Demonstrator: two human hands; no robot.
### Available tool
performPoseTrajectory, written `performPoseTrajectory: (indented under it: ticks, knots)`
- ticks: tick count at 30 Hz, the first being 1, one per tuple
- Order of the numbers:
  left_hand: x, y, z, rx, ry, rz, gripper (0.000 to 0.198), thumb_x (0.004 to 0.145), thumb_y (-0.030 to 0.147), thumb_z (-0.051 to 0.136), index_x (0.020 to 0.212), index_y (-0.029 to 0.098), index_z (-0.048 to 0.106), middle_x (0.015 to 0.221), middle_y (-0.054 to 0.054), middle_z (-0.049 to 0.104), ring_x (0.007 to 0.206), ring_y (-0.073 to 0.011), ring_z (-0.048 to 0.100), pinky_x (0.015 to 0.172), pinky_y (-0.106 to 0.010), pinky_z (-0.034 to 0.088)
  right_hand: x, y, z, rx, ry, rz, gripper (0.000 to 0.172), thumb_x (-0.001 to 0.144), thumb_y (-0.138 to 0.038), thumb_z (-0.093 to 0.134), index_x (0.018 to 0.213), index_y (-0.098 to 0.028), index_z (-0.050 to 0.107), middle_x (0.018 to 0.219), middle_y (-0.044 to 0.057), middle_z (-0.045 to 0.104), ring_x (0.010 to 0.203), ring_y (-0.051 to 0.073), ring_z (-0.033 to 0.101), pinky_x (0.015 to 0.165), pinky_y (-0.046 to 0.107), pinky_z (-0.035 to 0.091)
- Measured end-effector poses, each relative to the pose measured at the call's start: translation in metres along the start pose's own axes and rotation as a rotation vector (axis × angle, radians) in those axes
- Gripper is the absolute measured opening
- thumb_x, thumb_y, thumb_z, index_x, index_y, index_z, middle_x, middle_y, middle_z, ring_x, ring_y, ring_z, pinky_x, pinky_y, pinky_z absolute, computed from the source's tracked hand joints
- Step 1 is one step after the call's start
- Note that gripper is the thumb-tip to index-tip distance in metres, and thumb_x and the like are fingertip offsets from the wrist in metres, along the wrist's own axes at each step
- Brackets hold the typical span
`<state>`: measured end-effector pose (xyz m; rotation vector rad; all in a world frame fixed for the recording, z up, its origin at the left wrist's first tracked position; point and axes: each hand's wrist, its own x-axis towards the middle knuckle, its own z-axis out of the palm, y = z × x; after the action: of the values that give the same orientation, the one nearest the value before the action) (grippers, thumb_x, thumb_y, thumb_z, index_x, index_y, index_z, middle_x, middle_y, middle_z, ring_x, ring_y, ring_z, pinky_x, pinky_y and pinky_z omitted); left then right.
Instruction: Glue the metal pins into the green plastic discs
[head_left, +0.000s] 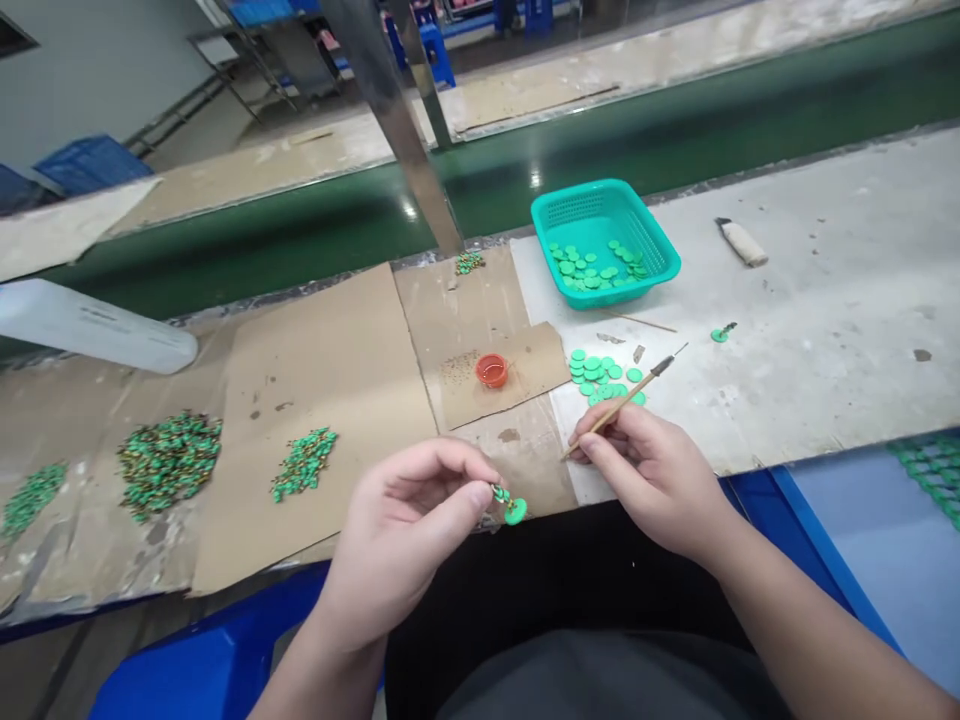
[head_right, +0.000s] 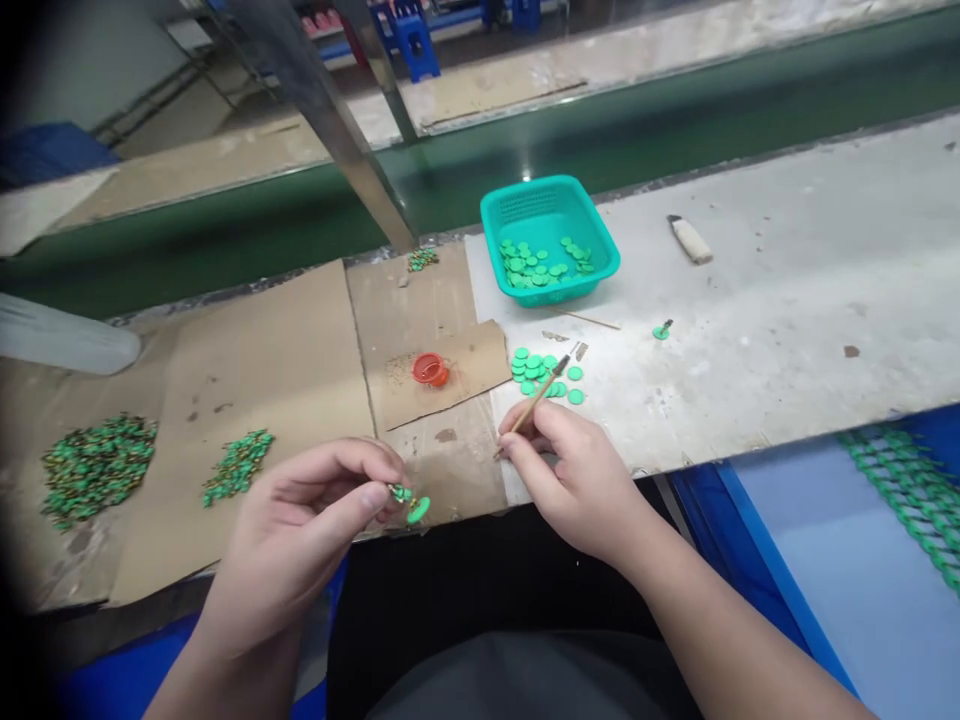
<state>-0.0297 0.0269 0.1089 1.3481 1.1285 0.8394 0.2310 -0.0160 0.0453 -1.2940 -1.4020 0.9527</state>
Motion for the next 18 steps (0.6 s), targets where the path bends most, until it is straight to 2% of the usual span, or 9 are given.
performPoseTrajectory:
  ticks: [4, 9, 18]
  knots:
    - [-0.005, 0.011, -0.002, -0.078, -0.044, -0.026, 0.022, 0.089, 0.038, 0.099, 0.082, 0.021, 0.087, 0.079, -0.009, 0.084, 0.064, -0.0197, 0.08, 0.06, -0.026, 0.069, 0.001, -0.002, 0.001, 0.065, 0.004, 0.028, 0.021, 0.115, -0.039, 0.071, 0.1, -0.024, 0.074, 0.101, 0.006, 0.082, 0.088, 0.022, 0.085, 0.083, 0.035, 0.075]
    - [-0.006, 0.021, 0.0, -0.103, -0.048, -0.032, 0.01, 0.083, 0.022, 0.095, 0.081, 0.022, 0.086, 0.072, -0.004, 0.081, 0.061, -0.0139, 0.076, 0.06, -0.018, 0.063, 0.0, -0.001, 0.002, 0.074, 0.001, 0.047, 0.027, 0.116, -0.046, 0.071, 0.101, -0.024, 0.076, 0.098, 0.007, 0.081, 0.087, 0.023, 0.085, 0.084, 0.036, 0.076]
    - [-0.005, 0.034, 0.005, -0.017, -0.032, -0.008, 0.008, 0.08, 0.024, 0.088, 0.076, 0.022, 0.081, 0.065, -0.001, 0.075, 0.056, -0.0125, 0.067, 0.055, -0.019, 0.057, 0.0, 0.0, 0.003, 0.075, 0.005, 0.054, 0.031, 0.116, -0.051, 0.071, 0.102, -0.024, 0.076, 0.097, 0.007, 0.08, 0.087, 0.023, 0.084, 0.084, 0.036, 0.076]
